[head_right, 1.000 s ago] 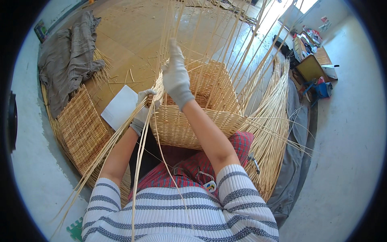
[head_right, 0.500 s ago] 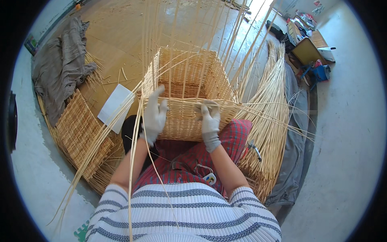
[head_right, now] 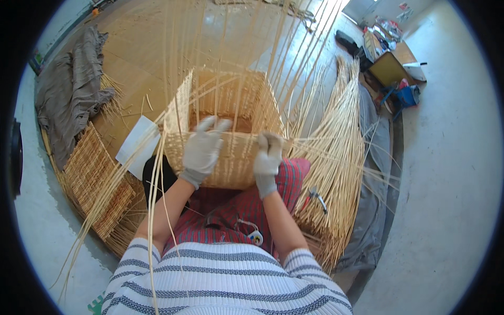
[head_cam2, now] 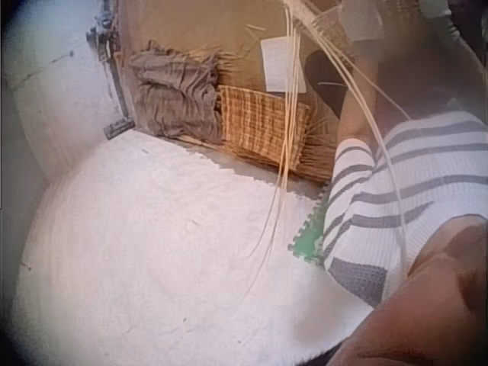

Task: Weave a rectangular basket using long strips of plant material.

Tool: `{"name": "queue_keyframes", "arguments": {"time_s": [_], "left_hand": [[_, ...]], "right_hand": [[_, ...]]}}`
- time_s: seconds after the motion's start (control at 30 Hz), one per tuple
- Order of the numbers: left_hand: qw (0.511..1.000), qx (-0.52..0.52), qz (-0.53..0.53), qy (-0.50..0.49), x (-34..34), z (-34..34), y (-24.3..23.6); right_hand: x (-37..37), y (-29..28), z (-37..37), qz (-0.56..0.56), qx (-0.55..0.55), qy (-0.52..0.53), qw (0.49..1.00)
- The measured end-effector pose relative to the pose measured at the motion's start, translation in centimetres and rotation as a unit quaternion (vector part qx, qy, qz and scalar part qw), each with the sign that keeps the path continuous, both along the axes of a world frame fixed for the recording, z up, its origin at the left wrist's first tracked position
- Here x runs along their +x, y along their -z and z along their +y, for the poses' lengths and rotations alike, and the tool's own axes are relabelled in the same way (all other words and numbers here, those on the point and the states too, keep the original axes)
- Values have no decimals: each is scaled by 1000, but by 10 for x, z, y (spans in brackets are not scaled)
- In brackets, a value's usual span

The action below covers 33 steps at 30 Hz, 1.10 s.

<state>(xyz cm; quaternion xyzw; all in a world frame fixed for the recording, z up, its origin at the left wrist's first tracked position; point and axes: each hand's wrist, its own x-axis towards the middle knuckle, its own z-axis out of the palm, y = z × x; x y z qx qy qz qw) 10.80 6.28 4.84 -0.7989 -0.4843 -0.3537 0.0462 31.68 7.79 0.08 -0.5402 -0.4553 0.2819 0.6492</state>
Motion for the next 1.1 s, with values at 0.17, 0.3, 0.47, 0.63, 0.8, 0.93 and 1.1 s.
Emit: {"name": "queue_keyframes", "arguments": {"time_s": [0.17,0.3,0.47,0.63,0.8,0.93,1.1], "left_hand": [[989,-144,36,-17,45,-1,18],[992,-92,86,13,44,5,18],[993,-15,76,85,106,3,4],[971,-162,174,33,139,20,8],[914,-216,-236,248,91,-5,0],[949,-115,-291,-25,-44,-33,79],[878,-113,-431,-175,-84,-27,46]], "right_hand": [[-18,-116,43,-311,77,-64,945],[54,-22,2,54,150,11,987],[75,-48,-32,-325,-32,148,933],[86,-75,3,-652,-48,322,685],[112,-31,4,-541,-162,174,806],[57,-46,-4,-285,7,207,936],[-83,-36,-67,-272,8,-285,919]]}}
